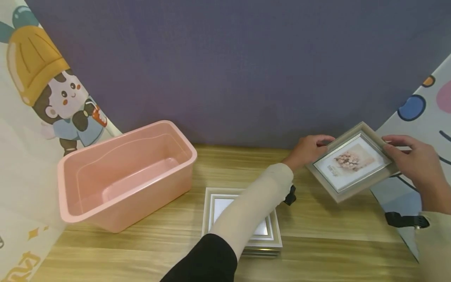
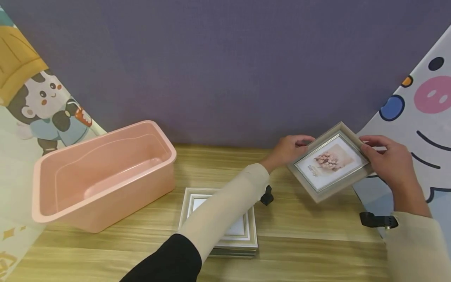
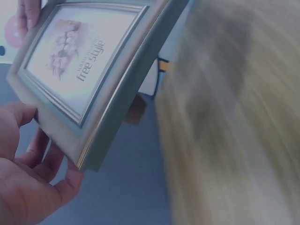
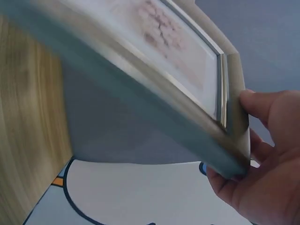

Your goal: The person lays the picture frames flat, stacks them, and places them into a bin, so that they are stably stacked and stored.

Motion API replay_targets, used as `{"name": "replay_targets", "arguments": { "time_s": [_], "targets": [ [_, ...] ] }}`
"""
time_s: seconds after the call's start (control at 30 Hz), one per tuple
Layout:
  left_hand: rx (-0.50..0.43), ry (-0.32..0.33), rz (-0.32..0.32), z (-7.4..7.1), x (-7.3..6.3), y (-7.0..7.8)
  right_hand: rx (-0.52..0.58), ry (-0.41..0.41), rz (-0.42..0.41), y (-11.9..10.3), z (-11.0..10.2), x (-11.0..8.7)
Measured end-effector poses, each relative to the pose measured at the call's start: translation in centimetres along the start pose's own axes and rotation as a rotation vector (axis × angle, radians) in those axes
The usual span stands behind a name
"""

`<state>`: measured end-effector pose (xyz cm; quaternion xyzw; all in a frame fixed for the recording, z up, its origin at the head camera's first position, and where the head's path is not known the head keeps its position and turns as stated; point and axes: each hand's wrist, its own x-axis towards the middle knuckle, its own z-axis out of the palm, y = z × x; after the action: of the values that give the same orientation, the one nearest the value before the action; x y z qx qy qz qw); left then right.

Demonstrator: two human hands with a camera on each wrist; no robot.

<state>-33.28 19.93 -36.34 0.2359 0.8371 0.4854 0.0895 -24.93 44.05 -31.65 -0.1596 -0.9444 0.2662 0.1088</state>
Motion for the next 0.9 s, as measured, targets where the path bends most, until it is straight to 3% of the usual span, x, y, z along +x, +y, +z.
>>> {"name": "replay_targets", "arguments": {
  "time_s": [0.27,0.5,0.7,0.9],
  "targets": [
    [0.092,-0.046,0.005,-4.2,0.3,1.6,0.07,-0.018,-0.081,-0.8,0.1,0.6],
    [0.142,-0.055,-0.009,-6.9,0.2,3.2,0.151,-0.043,-0.129,-0.5,0.5,1.4],
    [0.212,-0.117,0.009,-8.8,-0.5,3.9,0.429,-0.2,-0.172,-0.2,1.1,1.3],
    [0.33,-0.171,0.062,-10.5,-1.6,3.8,0.555,-0.329,-0.211,-0.4,1.9,0.9]
  ]
}}
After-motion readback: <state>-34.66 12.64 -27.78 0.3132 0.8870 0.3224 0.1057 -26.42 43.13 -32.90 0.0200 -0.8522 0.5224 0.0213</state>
